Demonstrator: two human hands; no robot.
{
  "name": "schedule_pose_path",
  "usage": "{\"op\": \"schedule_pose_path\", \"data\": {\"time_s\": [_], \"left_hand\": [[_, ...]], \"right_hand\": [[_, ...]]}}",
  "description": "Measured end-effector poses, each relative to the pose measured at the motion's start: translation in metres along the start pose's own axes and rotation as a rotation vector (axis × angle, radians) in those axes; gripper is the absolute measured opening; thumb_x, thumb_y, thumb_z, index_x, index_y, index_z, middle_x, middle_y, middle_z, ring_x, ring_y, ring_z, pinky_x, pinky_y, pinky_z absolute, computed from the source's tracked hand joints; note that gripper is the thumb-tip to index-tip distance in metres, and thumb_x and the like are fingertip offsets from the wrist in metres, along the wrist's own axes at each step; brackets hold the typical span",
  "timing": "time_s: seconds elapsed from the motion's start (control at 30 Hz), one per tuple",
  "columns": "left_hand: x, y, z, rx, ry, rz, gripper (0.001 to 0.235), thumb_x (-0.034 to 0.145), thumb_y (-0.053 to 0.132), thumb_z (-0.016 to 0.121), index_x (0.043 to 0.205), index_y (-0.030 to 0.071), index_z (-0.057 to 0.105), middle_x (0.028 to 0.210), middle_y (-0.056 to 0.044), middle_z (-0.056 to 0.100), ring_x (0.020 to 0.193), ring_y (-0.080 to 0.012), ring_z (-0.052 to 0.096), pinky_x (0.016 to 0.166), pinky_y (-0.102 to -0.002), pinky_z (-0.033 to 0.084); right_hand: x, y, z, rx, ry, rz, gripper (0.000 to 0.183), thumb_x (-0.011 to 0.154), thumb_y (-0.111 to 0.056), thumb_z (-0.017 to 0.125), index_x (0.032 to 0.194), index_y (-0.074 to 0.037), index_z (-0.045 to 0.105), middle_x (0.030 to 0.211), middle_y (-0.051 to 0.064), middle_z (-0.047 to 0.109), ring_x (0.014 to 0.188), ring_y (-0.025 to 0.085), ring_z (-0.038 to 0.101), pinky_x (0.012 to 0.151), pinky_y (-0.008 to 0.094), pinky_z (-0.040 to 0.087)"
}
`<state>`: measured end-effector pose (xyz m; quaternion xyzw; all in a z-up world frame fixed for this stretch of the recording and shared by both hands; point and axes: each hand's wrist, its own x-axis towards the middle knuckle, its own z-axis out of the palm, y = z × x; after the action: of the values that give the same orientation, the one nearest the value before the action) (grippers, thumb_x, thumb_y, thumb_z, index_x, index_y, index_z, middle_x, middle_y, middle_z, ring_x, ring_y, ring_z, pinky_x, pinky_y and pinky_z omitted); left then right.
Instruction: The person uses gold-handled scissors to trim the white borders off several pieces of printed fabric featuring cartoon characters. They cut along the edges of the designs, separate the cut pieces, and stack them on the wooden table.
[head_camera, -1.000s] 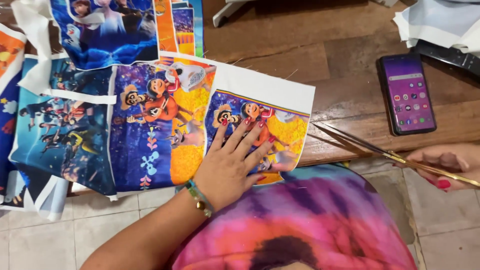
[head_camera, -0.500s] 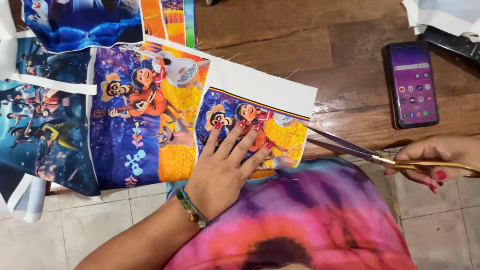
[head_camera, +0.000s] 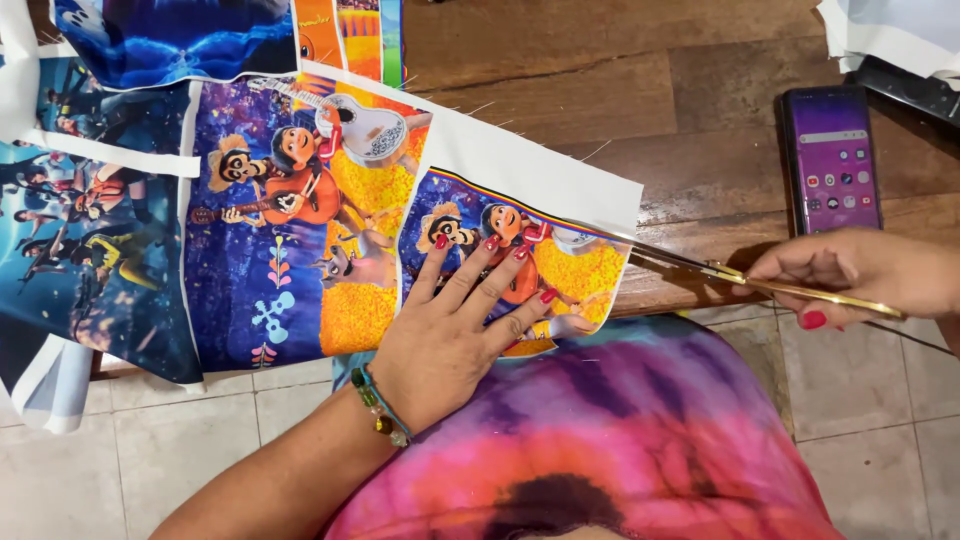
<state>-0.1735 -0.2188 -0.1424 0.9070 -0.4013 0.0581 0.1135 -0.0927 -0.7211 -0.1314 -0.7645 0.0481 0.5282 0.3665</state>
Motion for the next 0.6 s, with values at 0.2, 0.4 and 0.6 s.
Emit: {"op": "schedule_pose_path", "data": {"time_s": [0.2,0.4,0.6], "left_hand": [[-0.001,0.001,0.002,-0.007,0.028,-0.008,0.057,0.094,0.024,0.05,0.15,0.035,0.052,0.159,-0.01,0.046,0.148,-0.0363,0.039,0.12,-0.064,0.024],[-0.001,0.0,0.001,-0.018,0.029,-0.004,0.06,0.093,0.024,0.051,0.152,0.034,0.05,0.16,-0.011,0.045,0.147,-0.0367,0.04,0.121,-0.065,0.023],[-0.001,0.0,0.001,-0.02,0.035,-0.003,0.059,0.093,0.022,0.051,0.151,0.034,0.052,0.159,-0.011,0.046,0.148,-0.0353,0.039,0.12,-0.065,0.024]], "right_hand": [[0.002,-0.016,-0.002,-0.105,-0.008,-0.073,0.075,0.059,-0.029,0.095,0.129,-0.008,0.082,0.089,0.005,0.081,0.075,0.016,0.068,0.061,0.029,0.053],[0.001,-0.022,0.005,-0.083,0.06,-0.008,0.069,0.061,-0.021,0.093,0.128,-0.009,0.083,0.104,0.005,0.087,0.09,0.016,0.075,0.077,0.03,0.058],[0.0,-0.033,0.008,-0.066,0.058,-0.058,0.066,0.061,-0.025,0.09,0.123,-0.005,0.086,0.113,0.006,0.087,0.1,0.017,0.076,0.091,0.028,0.048]]}}
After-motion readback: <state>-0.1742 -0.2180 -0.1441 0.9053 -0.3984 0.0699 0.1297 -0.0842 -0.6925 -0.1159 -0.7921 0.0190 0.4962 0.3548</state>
